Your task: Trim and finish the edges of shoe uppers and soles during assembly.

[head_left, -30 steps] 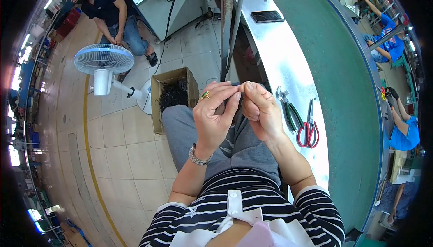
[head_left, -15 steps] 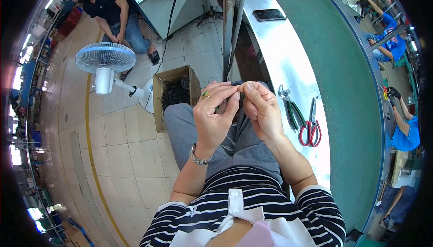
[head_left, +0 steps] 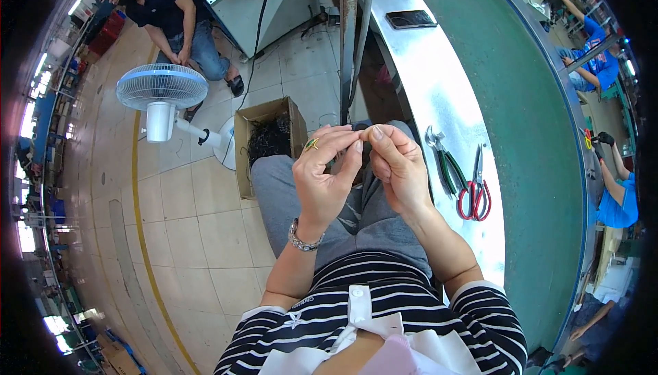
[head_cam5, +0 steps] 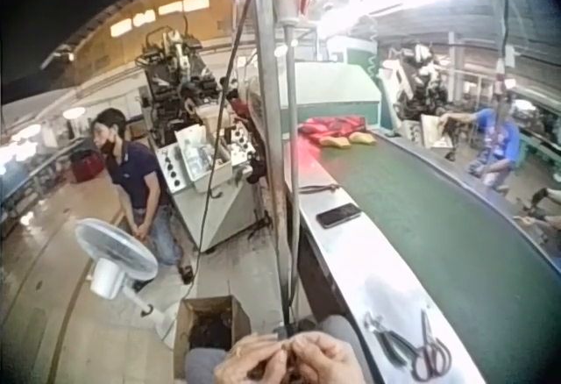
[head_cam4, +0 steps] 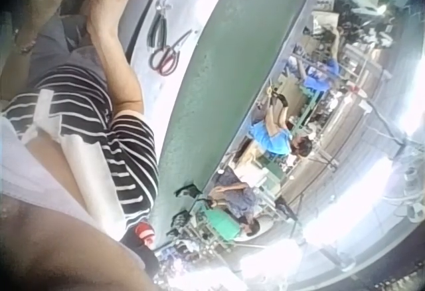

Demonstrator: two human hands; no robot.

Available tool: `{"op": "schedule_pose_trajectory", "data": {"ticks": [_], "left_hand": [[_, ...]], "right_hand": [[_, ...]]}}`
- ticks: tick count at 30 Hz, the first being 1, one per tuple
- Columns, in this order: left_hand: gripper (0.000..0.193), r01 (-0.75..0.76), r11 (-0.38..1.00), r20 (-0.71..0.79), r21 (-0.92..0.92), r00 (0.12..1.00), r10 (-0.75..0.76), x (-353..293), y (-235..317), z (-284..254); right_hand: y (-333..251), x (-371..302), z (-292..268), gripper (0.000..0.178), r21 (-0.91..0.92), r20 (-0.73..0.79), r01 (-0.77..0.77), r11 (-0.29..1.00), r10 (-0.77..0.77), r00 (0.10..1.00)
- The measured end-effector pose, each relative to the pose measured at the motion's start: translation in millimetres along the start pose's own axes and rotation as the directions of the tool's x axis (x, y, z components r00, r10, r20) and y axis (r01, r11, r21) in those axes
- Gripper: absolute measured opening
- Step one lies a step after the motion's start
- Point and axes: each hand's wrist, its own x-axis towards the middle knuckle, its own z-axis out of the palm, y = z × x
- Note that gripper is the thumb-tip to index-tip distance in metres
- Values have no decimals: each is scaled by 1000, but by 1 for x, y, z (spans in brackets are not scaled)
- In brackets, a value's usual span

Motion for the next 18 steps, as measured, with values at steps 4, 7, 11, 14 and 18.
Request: {"op": "schedule_pose_trajectory", "data": {"ticks": [4,7,11,14,18], "left_hand": [[10,-18,999,3,31,1000,17,0,-1,-1],[9,-31,998,16,63,999,30,-1,-2,-3],[9,-73,989,53,129,996,66,1,2,-6],[9,-144,968,90,207,988,127,3,5,-9],[11,-234,919,133,317,971,201,3,6,-12]], "right_hand": [[1,0,-1,18,-9,-4,15,1000,-16,1000],[3,0,-4,19,-17,31,51,999,-51,998],[1,-1,-4,18,-115,38,88,990,-84,996],[-3,0,-6,17,-208,51,104,973,-95,994],[-9,0,-7,16,-396,78,125,910,-102,992]]}}
